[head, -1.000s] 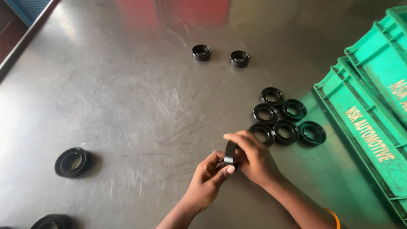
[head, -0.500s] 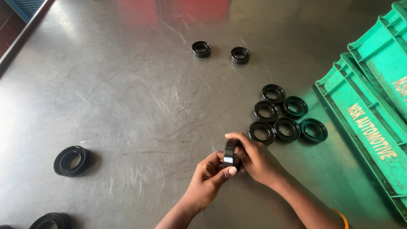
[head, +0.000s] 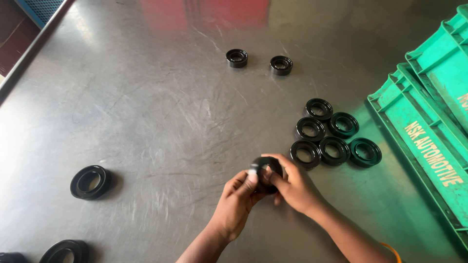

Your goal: Inspecting and sorting black automotive gaskets or seals on a metal table and placing them into a plastic crate.

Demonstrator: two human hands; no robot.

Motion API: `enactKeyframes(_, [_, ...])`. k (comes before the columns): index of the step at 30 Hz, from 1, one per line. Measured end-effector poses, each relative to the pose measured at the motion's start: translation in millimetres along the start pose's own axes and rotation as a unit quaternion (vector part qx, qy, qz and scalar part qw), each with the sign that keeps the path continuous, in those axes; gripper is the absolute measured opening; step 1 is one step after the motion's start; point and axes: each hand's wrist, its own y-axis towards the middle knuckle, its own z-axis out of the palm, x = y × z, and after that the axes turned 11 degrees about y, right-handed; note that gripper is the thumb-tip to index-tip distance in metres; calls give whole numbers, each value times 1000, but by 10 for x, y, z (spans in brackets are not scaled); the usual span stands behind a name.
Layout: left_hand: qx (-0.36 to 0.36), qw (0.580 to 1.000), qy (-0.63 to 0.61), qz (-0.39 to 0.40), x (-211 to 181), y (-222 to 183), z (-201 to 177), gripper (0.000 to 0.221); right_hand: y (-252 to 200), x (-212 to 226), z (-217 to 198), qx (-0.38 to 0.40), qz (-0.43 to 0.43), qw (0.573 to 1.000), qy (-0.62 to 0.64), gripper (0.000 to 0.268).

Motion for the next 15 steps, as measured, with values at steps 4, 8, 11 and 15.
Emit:
enactKeyframes(4, [-97,982,-158,-45,60,69,-61,46,-51,-26,90,-27,268,942,202,33])
enactKeyframes(8, [-153,965,-177,-115,-146,7,-5,59,-184,53,231,28,-101,992,-66,35])
enactKeyframes(11, [-136,962,-198,-129,-248,-14,-16,76,-162,-25,108,88,-290,929,-212,33])
enactKeyframes(15, [-84,977,-182,-75,-235,-34,-51,91,-69,-30,-25,37,-379,874,-303,44])
